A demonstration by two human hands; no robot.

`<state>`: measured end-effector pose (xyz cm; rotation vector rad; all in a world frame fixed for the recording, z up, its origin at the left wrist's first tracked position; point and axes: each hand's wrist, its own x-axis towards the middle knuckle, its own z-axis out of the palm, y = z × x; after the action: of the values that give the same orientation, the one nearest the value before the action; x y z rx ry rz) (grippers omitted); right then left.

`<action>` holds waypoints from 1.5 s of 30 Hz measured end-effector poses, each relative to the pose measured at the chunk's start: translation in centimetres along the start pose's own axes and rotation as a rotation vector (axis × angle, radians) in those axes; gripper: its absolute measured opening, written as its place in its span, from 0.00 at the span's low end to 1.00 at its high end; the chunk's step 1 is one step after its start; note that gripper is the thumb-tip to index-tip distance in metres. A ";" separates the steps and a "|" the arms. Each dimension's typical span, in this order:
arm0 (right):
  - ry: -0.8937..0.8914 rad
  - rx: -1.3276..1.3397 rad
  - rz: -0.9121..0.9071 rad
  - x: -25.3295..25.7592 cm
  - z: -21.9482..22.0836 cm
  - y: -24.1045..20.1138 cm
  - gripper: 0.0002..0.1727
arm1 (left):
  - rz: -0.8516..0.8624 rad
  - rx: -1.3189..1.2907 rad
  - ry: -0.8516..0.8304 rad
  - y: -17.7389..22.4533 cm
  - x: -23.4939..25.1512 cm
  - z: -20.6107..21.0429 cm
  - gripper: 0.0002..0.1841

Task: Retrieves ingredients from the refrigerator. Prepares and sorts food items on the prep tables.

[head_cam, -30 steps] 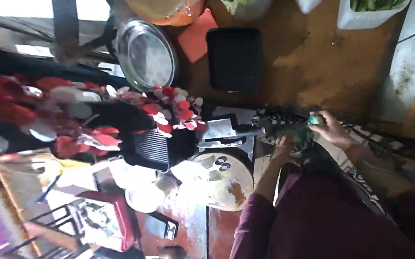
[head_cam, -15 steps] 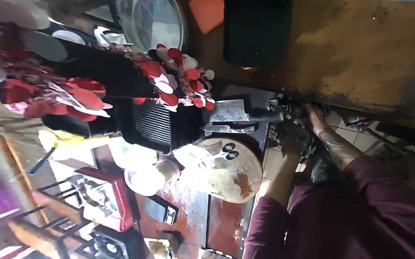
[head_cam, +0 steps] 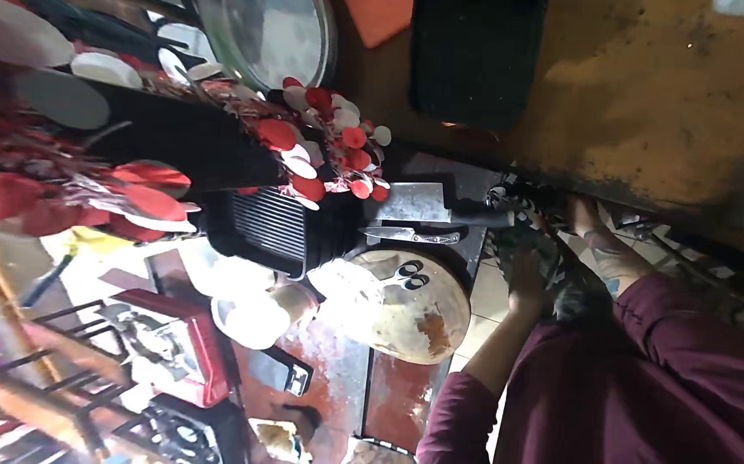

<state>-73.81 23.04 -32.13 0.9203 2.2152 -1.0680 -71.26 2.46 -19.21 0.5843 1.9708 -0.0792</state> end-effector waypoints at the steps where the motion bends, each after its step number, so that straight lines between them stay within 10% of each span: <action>1: 0.004 -0.005 -0.016 -0.3 -0.1 0.1 0.28 | -0.005 0.028 -0.013 0.0 -0.1 0.1 0.38; 13: 0.142 0.115 -0.020 -3.8 -0.2 1.3 0.27 | 0.188 0.349 -0.013 -2.0 -1.2 2.5 0.33; 17: 0.207 0.378 -0.308 -10.3 0.4 -0.7 0.13 | 0.215 0.320 0.005 -2.0 -1.4 2.8 0.29; 21: -0.005 0.007 -0.688 -12.8 3.7 -1.8 0.11 | 0.230 0.145 0.017 -1.6 -1.9 3.4 0.27; 30: -0.424 -0.233 -0.091 -8.2 5.9 -9.5 0.28 | 0.420 0.047 0.052 -1.0 -3.1 3.9 0.22; 32: -0.270 -0.106 0.007 -8.5 6.6 -8.6 0.25 | 0.450 0.048 0.073 -0.8 -3.3 3.3 0.23; 37: -0.421 0.063 0.060 -10.8 -2.3 -15.0 0.25 | 0.452 -0.010 0.114 0.5 -2.2 2.0 0.20; 45: -0.695 -0.368 -0.269 -6.5 -3.2 -11.3 0.25 | 0.420 -0.079 0.150 2.8 0.9 -0.6 0.21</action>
<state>-78.62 18.14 -20.65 0.0608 1.8591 -0.8679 -70.86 5.47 -19.08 0.9611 1.9428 0.3099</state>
